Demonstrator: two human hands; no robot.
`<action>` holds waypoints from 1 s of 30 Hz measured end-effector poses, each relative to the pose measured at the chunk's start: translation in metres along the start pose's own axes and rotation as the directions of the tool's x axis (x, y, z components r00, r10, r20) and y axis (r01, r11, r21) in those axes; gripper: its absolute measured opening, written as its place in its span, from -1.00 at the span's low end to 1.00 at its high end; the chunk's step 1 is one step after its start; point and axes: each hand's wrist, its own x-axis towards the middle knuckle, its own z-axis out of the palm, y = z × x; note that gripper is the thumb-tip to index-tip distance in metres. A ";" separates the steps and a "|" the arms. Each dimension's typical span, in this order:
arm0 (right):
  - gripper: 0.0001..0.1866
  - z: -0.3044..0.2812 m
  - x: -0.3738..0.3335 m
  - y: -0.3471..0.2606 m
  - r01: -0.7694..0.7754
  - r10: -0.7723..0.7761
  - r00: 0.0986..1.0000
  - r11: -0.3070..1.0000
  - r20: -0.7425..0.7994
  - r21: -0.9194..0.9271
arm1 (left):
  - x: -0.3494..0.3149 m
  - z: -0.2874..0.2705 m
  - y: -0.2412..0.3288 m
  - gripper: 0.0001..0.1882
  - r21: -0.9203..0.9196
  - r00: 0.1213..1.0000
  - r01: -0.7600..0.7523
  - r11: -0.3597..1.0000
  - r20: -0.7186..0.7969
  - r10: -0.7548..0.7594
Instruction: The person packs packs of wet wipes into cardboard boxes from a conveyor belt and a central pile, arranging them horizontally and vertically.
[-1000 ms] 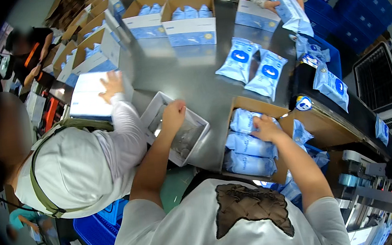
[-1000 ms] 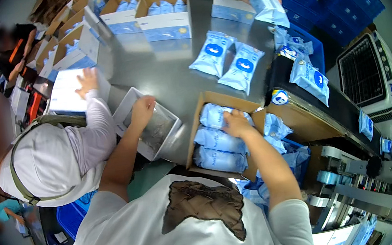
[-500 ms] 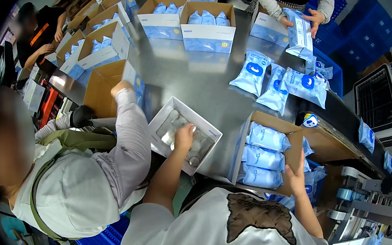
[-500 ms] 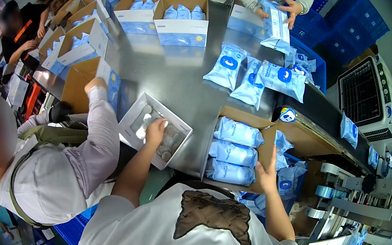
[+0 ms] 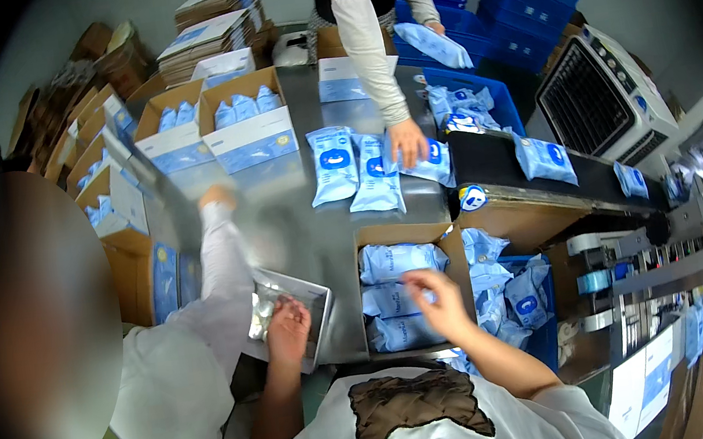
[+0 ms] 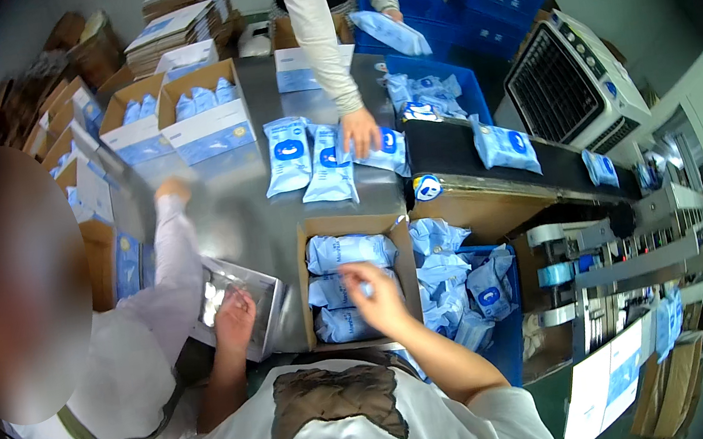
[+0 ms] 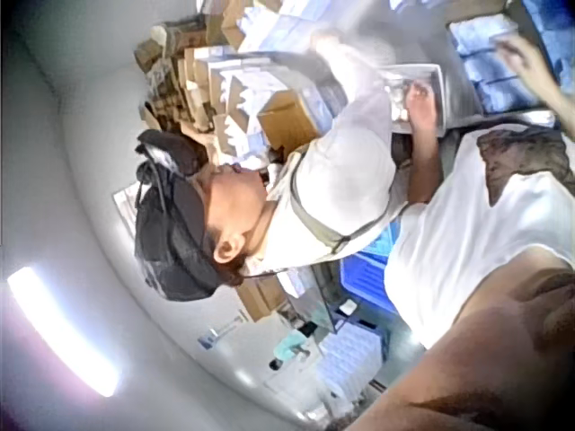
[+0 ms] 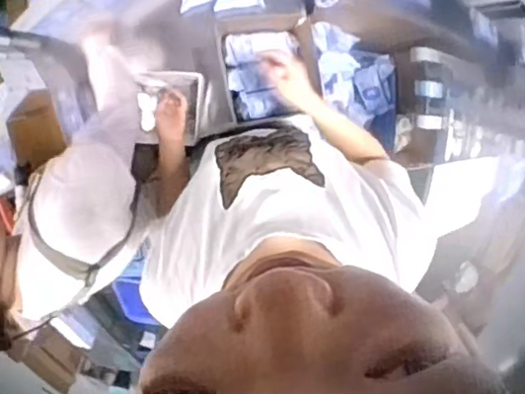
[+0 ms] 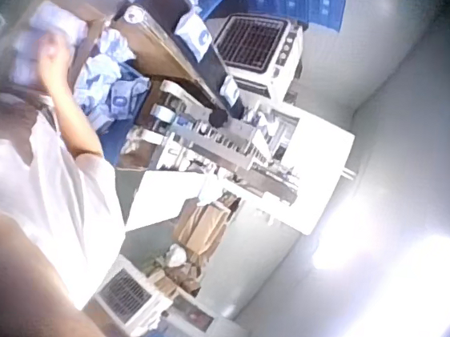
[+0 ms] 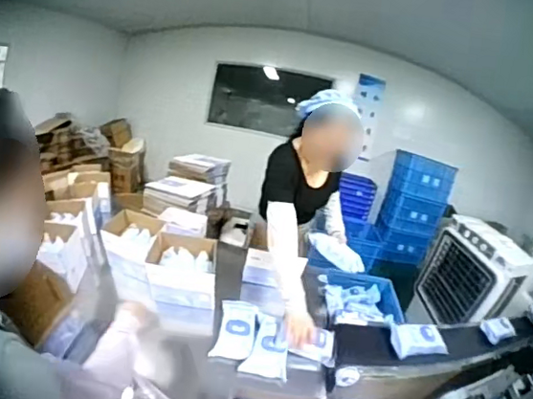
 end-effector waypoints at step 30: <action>-0.67 -0.014 0.001 0.028 -0.153 0.146 0.987 0.981 0.066 0.118 | -0.028 0.121 -0.116 -0.60 0.662 0.976 -0.034 0.749 0.183 -0.117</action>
